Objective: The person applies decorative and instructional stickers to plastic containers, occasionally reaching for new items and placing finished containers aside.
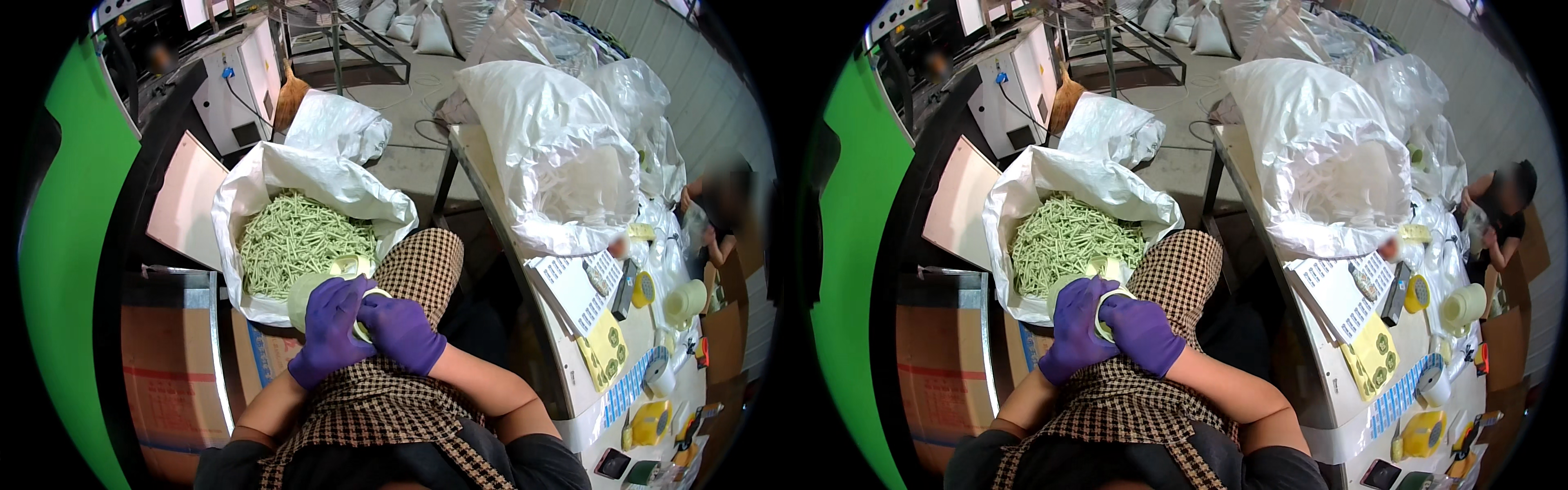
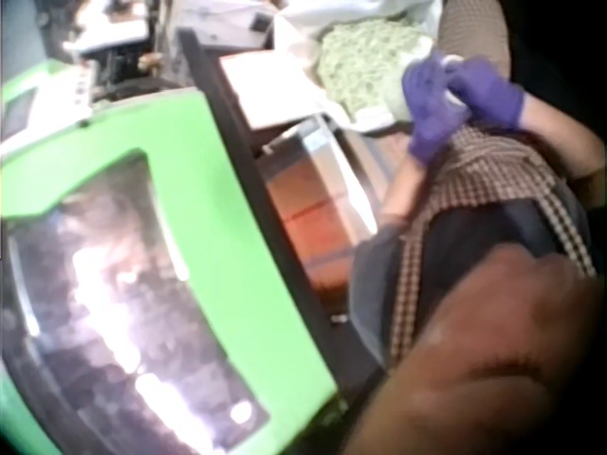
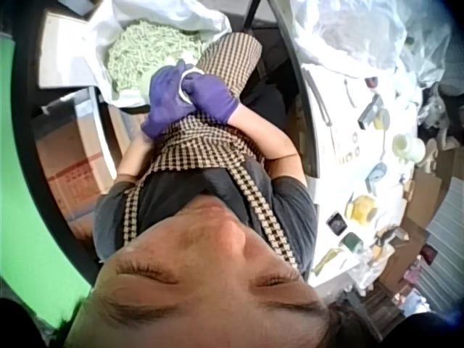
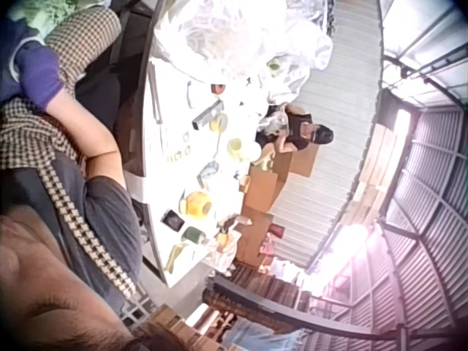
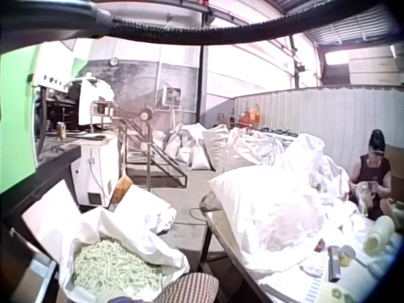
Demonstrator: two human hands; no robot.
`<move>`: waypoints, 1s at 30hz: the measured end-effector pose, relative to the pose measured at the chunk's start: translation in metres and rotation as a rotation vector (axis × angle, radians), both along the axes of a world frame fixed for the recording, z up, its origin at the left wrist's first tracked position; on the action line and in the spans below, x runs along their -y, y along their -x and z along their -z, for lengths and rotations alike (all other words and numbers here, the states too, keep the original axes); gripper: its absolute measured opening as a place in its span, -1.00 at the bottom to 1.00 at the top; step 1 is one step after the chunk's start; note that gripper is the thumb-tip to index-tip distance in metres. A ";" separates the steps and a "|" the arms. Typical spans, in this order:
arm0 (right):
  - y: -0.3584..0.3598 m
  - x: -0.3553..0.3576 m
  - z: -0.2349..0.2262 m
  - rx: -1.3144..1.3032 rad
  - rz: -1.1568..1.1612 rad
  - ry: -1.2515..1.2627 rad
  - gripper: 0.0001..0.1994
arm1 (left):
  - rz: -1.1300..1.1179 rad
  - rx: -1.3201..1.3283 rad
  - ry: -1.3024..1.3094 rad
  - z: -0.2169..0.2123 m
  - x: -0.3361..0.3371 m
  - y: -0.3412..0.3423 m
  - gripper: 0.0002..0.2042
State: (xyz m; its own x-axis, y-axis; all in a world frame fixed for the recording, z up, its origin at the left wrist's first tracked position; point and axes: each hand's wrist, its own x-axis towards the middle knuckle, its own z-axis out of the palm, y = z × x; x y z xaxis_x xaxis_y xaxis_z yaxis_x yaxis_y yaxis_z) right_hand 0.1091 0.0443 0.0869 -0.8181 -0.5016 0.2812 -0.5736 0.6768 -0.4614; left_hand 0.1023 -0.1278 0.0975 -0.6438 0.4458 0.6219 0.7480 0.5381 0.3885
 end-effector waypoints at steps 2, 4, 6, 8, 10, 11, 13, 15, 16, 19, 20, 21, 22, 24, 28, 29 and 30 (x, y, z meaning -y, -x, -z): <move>0.001 -0.005 0.002 0.072 -0.047 -0.027 -0.86 | -0.023 0.002 0.051 0.000 -0.001 -0.006 -0.08; 0.001 -0.013 -0.001 0.062 -0.210 0.122 -0.84 | -0.027 0.019 0.078 0.000 -0.001 -0.007 -0.06; -0.006 -0.012 0.002 0.057 -0.237 0.175 -0.81 | -0.011 0.061 0.092 -0.001 0.003 -0.007 -0.05; -0.016 0.001 0.009 0.014 -0.112 0.149 -0.80 | 0.029 0.143 0.119 -0.006 0.006 -0.009 -0.03; -0.022 0.007 0.011 -0.065 -0.041 0.110 -0.75 | 0.091 0.211 0.137 -0.012 0.011 -0.008 -0.02; -0.025 0.005 0.012 -0.079 -0.050 0.135 -0.74 | 0.127 0.248 0.146 -0.015 0.012 -0.007 -0.01; -0.033 -0.004 0.018 -0.113 -0.042 0.182 -0.71 | 0.225 0.319 0.171 -0.023 0.013 -0.001 0.01; -0.040 -0.007 0.049 -0.149 -0.069 0.243 -0.62 | 0.153 0.368 0.177 -0.013 0.006 -0.002 -0.10; -0.044 -0.008 0.049 -0.161 -0.078 0.341 -0.63 | 0.120 0.316 0.216 -0.019 0.004 -0.006 -0.16; -0.069 -0.050 0.039 -0.343 -0.032 0.441 -0.61 | 0.029 0.087 0.291 -0.019 0.014 -0.010 -0.22; -0.084 -0.072 0.036 -0.415 -0.015 0.427 -0.58 | 0.005 -0.071 0.341 -0.022 0.020 -0.013 -0.25; -0.106 -0.100 0.025 -0.452 0.114 0.486 -0.55 | -0.022 -0.109 0.330 -0.024 0.024 -0.015 -0.27; -0.131 -0.132 0.021 -0.464 0.281 0.378 -0.57 | 0.086 -0.296 0.306 -0.017 0.023 -0.009 -0.27; -0.187 -0.191 0.015 -0.382 0.591 0.268 -0.65 | 0.238 -0.528 0.304 0.001 0.017 -0.006 -0.32; -0.308 -0.282 0.045 -0.507 1.284 0.118 -0.73 | 0.537 -0.528 0.484 0.050 0.018 -0.019 -0.66; -0.335 -0.303 0.049 -0.485 1.388 0.086 -0.73 | 0.586 -0.541 0.528 0.055 0.016 -0.022 -0.64; -0.356 -0.320 0.053 -0.458 1.470 0.044 -0.71 | 0.637 -0.551 0.570 0.061 0.014 -0.025 -0.62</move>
